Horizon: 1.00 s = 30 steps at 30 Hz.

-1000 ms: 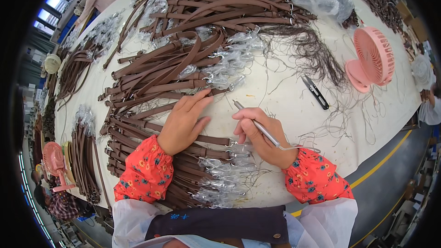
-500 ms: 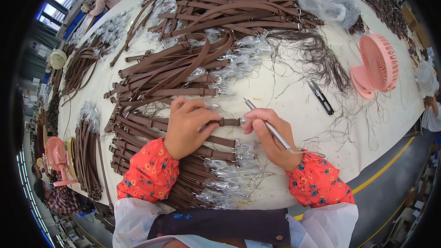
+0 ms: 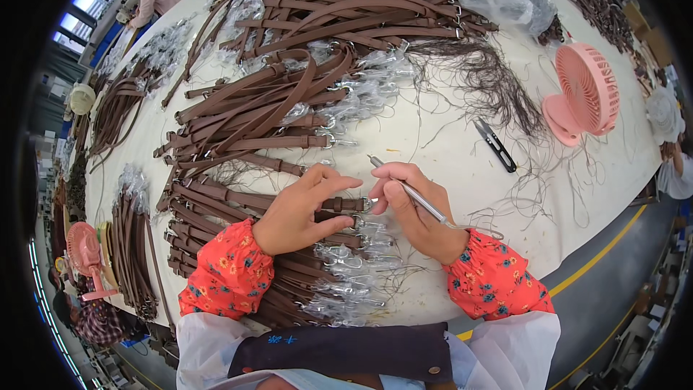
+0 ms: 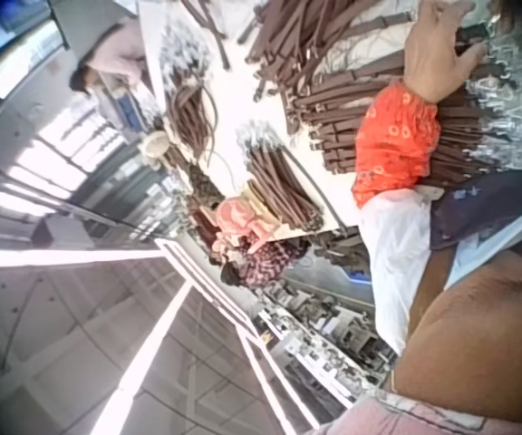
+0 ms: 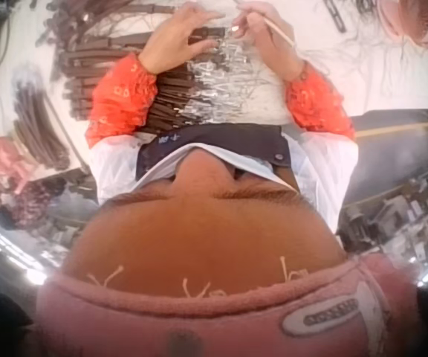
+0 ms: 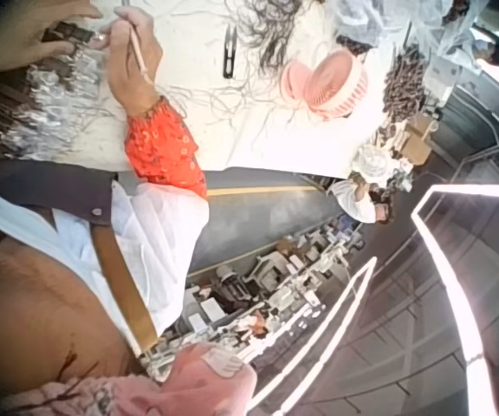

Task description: The person is assembling brown leather belts by attaching metal buckles to the ends. They use a metal tool to manipulate the buckle components and secure them onto the belt strap. The person works on multiple belts sequentially, placing finished items aside.

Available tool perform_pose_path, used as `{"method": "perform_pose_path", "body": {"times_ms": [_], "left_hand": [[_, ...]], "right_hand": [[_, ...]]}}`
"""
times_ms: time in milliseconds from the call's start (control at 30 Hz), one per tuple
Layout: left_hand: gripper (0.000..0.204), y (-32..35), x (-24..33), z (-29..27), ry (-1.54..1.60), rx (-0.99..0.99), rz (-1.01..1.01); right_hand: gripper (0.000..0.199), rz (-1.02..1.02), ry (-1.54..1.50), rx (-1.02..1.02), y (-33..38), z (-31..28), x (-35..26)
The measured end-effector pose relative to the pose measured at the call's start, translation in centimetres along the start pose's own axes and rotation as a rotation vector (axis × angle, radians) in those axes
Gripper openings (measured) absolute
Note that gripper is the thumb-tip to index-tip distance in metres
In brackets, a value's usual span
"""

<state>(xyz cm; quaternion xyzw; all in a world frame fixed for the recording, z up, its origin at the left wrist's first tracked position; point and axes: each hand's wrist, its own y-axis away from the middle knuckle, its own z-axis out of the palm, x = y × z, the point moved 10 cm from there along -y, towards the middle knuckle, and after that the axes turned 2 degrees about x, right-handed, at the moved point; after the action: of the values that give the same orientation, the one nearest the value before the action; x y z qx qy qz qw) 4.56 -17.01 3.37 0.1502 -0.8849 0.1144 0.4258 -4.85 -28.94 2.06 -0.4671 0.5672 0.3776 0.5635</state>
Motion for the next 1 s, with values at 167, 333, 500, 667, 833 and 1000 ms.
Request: {"method": "perform_pose_path", "body": {"times_ms": [167, 333, 500, 667, 833, 1000], "left_hand": [[0.029, -0.2, 0.1, 0.8, -0.183, 0.009, 0.105], [0.017, 0.2, 0.9, 0.4, -0.28, 0.102, 0.251], [0.013, 0.1, 0.8, 0.4, -0.238, 0.107, 0.232], [0.012, -0.1, -1.3, 0.0, -0.002, 0.056, 0.065], [0.01, -0.1, -1.7, -0.1, 0.134, 0.032, 0.009], [0.009, 0.0, -2.0, -0.1, 0.169, 0.011, 0.008]], "right_hand": [[0.031, 0.001, 0.008, 0.006, -0.1, 0.0, 0.0], [0.032, 0.025, 0.022, 0.016, -0.1, -0.2, 0.2], [0.032, 0.042, 0.0, 0.014, 0.0, -0.2, 0.5], [0.031, 0.087, -0.065, -0.014, 0.1, 0.0, 1.2], [0.026, 0.178, -0.189, -0.12, 0.5, 1.1, 2.0], [0.027, 0.21, -0.173, -0.176, 0.3, 1.9, 1.7]]}}
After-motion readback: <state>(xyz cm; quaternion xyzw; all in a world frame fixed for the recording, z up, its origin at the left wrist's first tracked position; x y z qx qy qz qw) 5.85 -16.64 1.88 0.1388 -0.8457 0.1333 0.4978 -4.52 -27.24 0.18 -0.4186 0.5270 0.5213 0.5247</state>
